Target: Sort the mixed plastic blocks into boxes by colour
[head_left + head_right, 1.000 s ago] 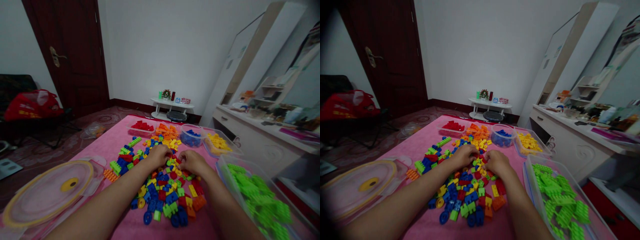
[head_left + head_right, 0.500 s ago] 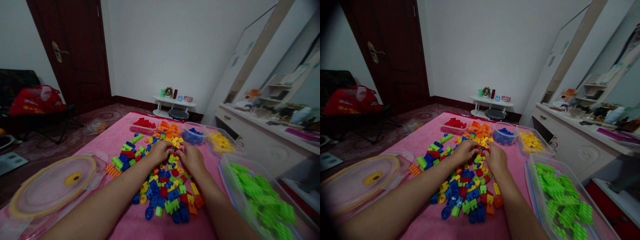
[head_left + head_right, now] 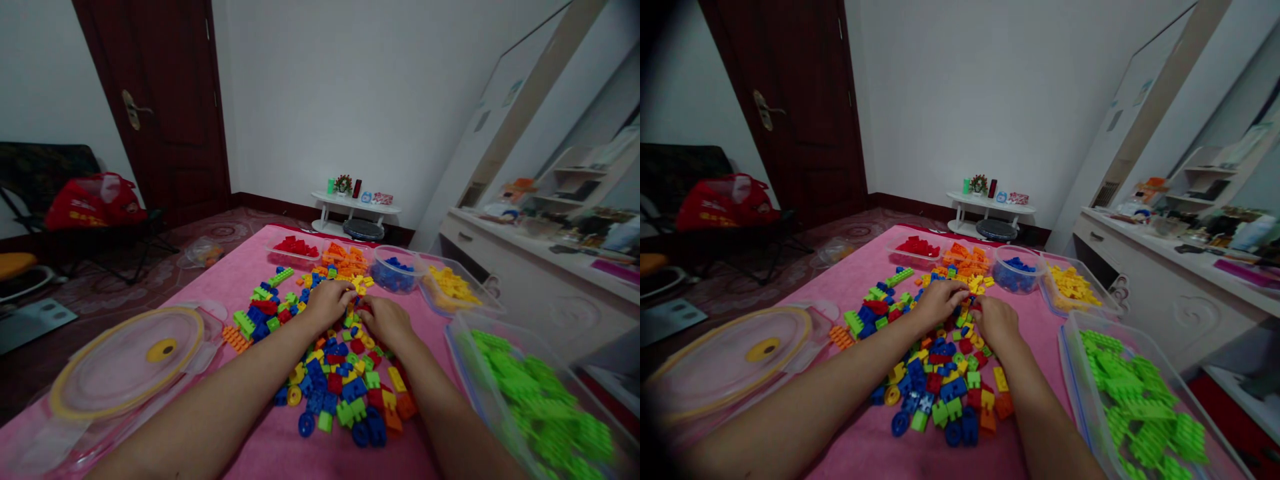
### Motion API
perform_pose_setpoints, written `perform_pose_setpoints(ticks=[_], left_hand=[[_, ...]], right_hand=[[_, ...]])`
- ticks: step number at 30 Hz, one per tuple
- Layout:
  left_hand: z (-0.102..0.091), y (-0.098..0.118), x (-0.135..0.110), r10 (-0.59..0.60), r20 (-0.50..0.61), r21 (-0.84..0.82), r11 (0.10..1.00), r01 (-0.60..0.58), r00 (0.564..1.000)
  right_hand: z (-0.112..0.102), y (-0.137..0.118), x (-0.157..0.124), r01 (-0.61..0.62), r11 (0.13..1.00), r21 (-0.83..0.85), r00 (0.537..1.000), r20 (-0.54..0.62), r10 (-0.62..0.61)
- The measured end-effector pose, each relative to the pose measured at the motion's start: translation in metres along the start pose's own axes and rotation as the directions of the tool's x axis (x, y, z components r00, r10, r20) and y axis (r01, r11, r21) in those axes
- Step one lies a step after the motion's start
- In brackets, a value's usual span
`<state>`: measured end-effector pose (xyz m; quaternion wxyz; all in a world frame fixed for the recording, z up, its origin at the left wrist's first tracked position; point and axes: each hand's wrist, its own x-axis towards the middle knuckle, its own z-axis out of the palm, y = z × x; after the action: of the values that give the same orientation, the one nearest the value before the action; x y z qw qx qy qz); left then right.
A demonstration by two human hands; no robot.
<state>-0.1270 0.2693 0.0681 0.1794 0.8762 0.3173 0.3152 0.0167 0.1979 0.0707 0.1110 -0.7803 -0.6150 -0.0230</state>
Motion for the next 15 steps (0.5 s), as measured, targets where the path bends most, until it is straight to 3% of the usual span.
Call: perform_pose_setpoints(ticks=[2,4,5,7,9,11,13,15], left_hand=[[-0.004,0.005,0.000,0.001,-0.039,0.005,1.000,-0.001,0.999],[-0.010,0.011,0.001,0.018,-0.074,0.019,1.000,-0.017,0.997],[-0.014,0.014,0.001,0.033,-0.090,0.024,0.999,-0.031,0.995],[-0.022,0.021,0.003,0.060,-0.118,0.025,0.998,-0.058,0.991],[-0.027,0.027,0.003,0.072,-0.133,0.027,0.997,-0.069,0.989],[-0.030,0.033,0.002,0.079,-0.113,0.042,0.996,-0.074,0.990],[-0.033,0.038,0.001,0.093,-0.069,0.056,0.994,-0.090,0.993],[-0.039,0.041,0.002,0.114,-0.029,0.061,0.992,-0.113,0.993]], right_hand=[[0.003,0.002,0.002,-0.024,0.983,0.184,0.998,-0.061,0.036],[0.001,0.001,0.004,-0.076,0.843,0.532,0.992,-0.041,0.115],[-0.001,-0.001,0.003,-0.123,0.690,0.714,0.988,0.025,0.150],[-0.009,-0.007,0.001,-0.255,0.274,0.927,0.964,0.222,0.145],[-0.017,-0.015,-0.002,-0.377,-0.094,0.921,0.924,0.381,0.028],[-0.022,-0.024,-0.006,-0.439,-0.316,0.841,0.895,0.439,-0.075],[-0.022,-0.032,-0.008,-0.449,-0.422,0.788,0.882,0.467,-0.067],[-0.019,-0.035,-0.009,-0.443,-0.447,0.777,0.875,0.483,-0.026]])
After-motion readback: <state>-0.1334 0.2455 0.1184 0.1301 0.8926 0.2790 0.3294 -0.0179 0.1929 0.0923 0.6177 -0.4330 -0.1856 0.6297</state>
